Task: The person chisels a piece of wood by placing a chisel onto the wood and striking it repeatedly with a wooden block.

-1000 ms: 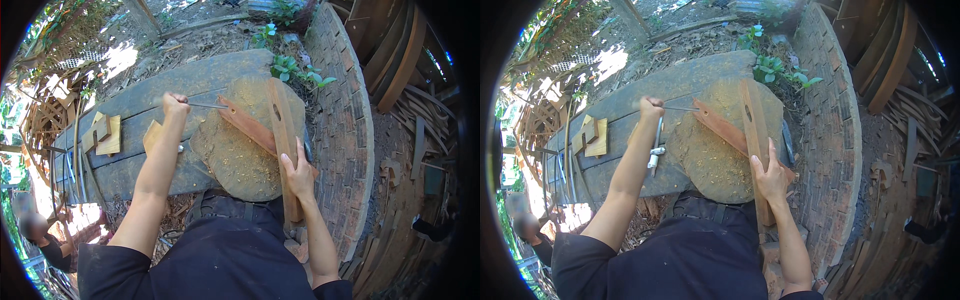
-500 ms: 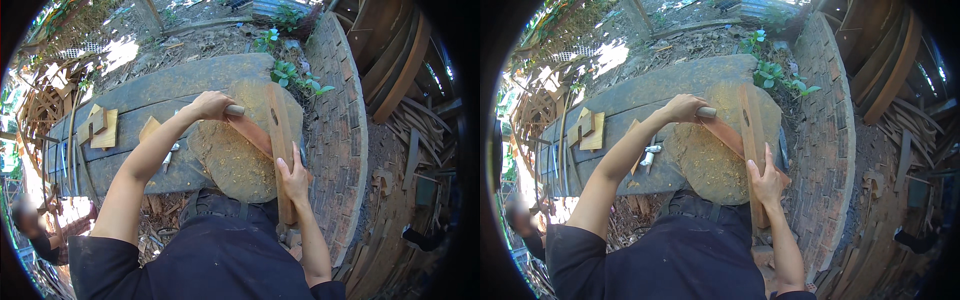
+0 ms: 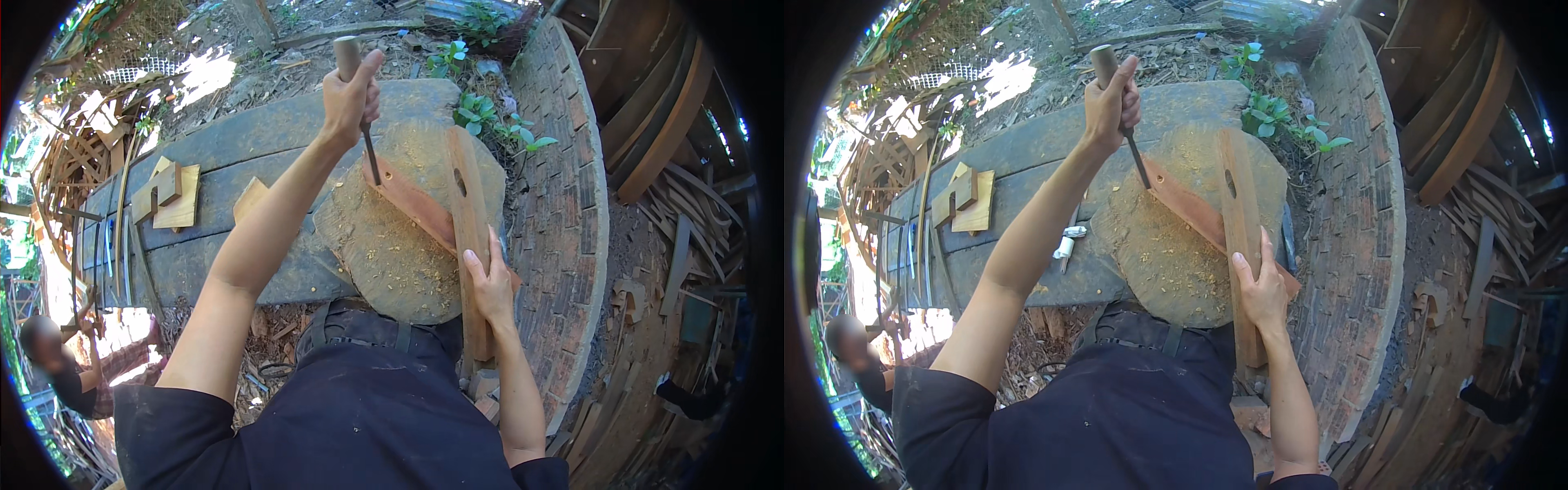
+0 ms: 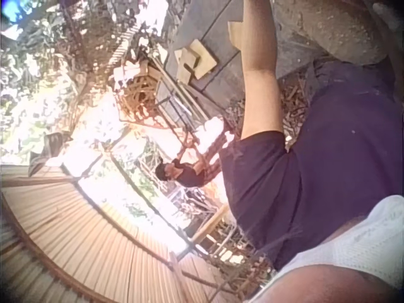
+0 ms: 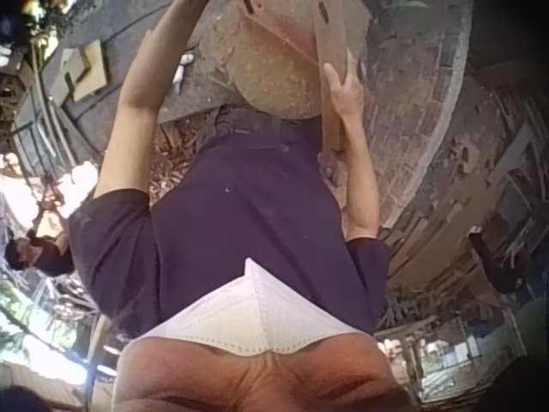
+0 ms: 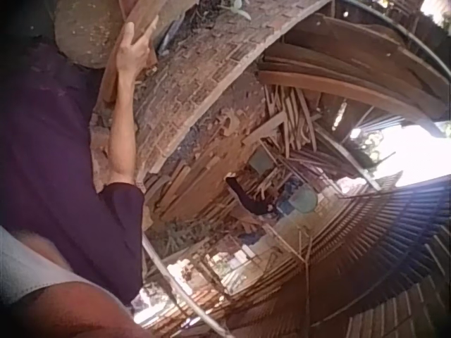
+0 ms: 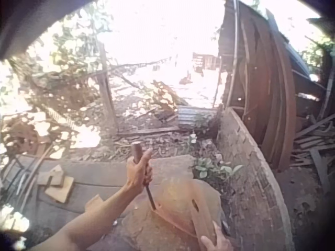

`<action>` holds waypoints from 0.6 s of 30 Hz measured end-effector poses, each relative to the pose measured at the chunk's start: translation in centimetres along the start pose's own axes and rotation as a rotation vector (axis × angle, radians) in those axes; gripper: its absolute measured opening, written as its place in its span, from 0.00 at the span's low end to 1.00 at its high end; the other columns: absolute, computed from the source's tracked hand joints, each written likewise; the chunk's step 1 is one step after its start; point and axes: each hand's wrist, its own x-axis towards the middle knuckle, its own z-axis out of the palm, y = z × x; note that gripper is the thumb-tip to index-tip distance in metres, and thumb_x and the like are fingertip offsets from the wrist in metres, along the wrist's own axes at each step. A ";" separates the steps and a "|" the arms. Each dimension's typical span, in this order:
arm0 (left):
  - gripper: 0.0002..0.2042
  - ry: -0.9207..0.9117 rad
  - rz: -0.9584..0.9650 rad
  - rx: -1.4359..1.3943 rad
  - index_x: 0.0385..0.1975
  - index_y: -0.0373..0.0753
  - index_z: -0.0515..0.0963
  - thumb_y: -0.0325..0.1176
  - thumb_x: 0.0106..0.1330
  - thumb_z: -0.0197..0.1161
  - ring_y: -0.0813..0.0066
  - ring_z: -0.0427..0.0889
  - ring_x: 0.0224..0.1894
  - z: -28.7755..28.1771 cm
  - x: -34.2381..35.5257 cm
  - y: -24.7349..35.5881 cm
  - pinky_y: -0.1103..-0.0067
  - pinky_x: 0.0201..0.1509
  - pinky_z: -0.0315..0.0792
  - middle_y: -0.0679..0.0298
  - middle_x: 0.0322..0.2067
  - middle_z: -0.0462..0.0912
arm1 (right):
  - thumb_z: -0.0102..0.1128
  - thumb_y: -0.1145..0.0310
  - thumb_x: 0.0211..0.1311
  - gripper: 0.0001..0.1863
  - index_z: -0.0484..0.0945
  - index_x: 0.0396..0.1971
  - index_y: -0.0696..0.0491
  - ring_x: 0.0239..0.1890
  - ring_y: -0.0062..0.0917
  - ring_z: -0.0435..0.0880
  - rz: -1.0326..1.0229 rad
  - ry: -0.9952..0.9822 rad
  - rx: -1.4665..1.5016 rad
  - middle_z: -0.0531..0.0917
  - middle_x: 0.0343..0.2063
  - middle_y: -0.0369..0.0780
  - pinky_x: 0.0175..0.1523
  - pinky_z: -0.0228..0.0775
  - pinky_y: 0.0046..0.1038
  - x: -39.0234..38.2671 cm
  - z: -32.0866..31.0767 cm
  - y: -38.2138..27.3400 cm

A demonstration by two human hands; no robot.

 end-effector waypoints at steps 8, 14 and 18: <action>0.15 0.022 0.124 0.007 0.17 0.40 0.65 0.34 0.64 0.61 0.84 0.59 0.06 1.5 0.6 -1.0 0.83 0.09 0.51 0.71 0.09 0.63 | 0.51 0.50 0.66 0.38 0.53 0.70 0.52 0.55 0.52 0.77 0.057 -0.028 0.016 0.78 0.51 0.58 0.60 0.67 0.41 -0.2 -0.3 -0.6; 0.14 -0.032 0.162 0.009 0.17 0.38 0.66 0.31 0.65 0.59 0.83 0.59 0.05 2.3 0.0 -1.3 0.83 0.08 0.51 0.70 0.09 0.63 | 0.50 0.50 0.67 0.37 0.53 0.70 0.52 0.59 0.51 0.74 0.056 0.015 0.079 0.74 0.56 0.58 0.63 0.64 0.40 -0.2 -0.1 -0.4; 0.13 -0.008 0.183 0.017 0.18 0.38 0.66 0.30 0.64 0.59 0.83 0.59 0.05 2.3 -0.3 -1.6 0.82 0.08 0.52 0.70 0.09 0.64 | 0.50 0.51 0.67 0.36 0.54 0.70 0.53 0.60 0.50 0.73 0.067 0.005 0.097 0.73 0.57 0.57 0.64 0.63 0.39 -0.1 0.0 -0.3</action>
